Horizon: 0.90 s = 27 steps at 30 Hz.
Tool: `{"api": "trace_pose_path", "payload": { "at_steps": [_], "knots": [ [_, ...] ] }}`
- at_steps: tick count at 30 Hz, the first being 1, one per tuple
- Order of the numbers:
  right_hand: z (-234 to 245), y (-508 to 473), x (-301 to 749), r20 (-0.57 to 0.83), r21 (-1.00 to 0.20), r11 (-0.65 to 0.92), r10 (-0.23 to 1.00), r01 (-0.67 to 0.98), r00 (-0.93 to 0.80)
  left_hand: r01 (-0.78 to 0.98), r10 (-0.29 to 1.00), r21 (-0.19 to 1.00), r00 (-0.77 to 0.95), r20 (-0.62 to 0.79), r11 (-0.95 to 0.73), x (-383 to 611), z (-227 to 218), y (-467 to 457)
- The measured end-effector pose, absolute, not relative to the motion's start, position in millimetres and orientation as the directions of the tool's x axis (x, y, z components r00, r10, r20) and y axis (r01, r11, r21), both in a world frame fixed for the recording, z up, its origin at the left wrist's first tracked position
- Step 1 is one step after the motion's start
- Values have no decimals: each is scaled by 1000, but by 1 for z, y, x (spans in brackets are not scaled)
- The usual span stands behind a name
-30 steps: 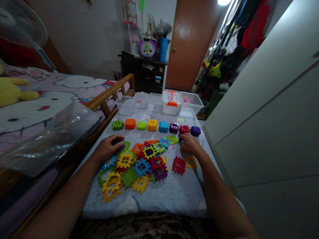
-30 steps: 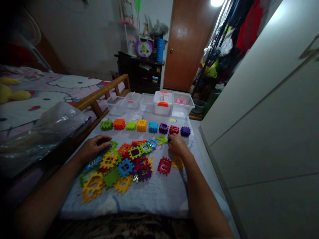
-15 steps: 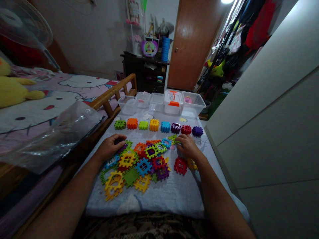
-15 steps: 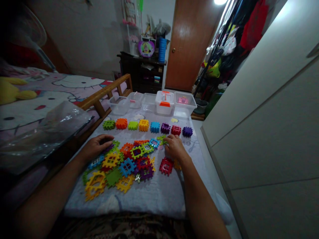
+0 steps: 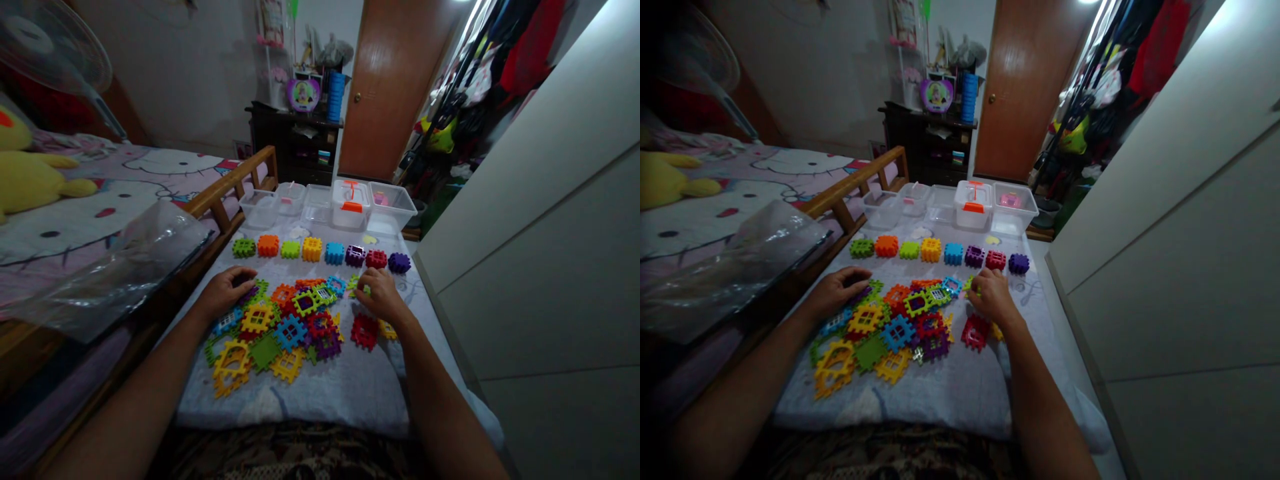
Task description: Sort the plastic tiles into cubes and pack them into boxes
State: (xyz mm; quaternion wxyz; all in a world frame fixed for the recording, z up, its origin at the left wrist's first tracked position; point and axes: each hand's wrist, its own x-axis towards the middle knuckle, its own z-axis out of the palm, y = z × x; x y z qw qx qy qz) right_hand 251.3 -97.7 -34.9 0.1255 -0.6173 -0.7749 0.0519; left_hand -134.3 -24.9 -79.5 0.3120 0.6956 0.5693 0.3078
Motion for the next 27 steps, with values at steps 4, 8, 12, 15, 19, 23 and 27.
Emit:
{"api": "trace_pose_path", "payload": {
  "at_steps": [4,8,12,15,19,23,27],
  "knots": [
    [-48,-93,235,211,-313,365,927,877,-310,596,982,786,169,81,-167,-134,-79,-25],
    [-56,-91,229,181,-316,370,927,873,-327,581,981,794,169,96,-178,-135,-81,-24],
    [-51,-95,235,203,-305,338,936,890,-286,567,978,802,179,102,-188,-136,-83,-24],
    [-45,-99,241,190,-266,292,950,919,-247,569,981,803,169,100,-180,-135,-82,-24],
    [-41,-103,239,179,-260,284,953,923,-243,579,983,797,161,92,-170,-132,-78,-26],
    [-42,-104,226,255,-367,426,901,827,-351,586,982,792,167,87,-170,-131,-76,-27],
    [-46,-103,212,247,-390,511,859,766,-448,589,982,790,168,85,-170,-131,-76,-27]
  ]
}}
